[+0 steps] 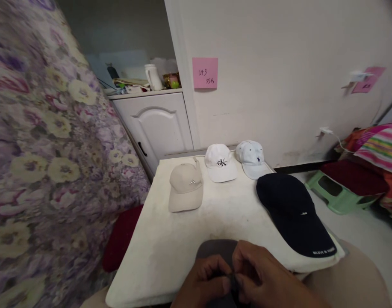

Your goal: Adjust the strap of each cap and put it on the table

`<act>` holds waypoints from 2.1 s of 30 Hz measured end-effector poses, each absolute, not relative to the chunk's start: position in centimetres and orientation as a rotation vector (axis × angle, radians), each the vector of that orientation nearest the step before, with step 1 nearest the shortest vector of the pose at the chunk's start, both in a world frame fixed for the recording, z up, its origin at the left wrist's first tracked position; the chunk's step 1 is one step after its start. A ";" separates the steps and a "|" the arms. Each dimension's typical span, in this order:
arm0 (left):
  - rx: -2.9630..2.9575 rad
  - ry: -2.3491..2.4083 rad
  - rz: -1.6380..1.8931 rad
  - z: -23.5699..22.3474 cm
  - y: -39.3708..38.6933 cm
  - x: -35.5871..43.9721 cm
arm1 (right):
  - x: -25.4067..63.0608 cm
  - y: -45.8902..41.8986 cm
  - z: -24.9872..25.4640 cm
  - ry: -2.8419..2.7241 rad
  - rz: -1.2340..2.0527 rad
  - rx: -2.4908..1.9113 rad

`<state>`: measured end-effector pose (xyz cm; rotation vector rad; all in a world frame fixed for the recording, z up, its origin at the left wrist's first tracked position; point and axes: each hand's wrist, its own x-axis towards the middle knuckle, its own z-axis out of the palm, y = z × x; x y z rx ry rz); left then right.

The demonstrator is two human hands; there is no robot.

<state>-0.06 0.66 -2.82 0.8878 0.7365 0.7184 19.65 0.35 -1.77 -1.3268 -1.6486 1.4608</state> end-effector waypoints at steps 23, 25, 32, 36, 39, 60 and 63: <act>0.833 0.671 0.767 -2.8 0.6 1.1 | 19.7 0.0 -2.5 -1.385 1.682 -1.006; 0.833 0.670 0.761 -2.7 0.5 1.2 | 19.7 0.1 -2.5 -1.387 1.675 -1.032; 0.853 0.722 0.745 -2.8 0.8 1.5 | 20.1 0.4 -1.9 -1.445 1.581 -1.177; 0.883 0.758 0.718 -2.7 1.2 1.8 | 20.5 0.5 -2.4 -1.497 1.519 -1.241; 0.913 0.783 0.712 -2.6 1.4 1.9 | 20.9 0.6 -2.4 -1.545 1.472 -1.294; 1.097 0.867 0.706 -3.1 2.3 1.3 | 21.4 1.8 -0.2 -1.476 1.704 -1.187; 1.194 0.833 0.787 -2.7 2.1 0.9 | 21.1 1.9 0.4 -1.413 1.768 -1.066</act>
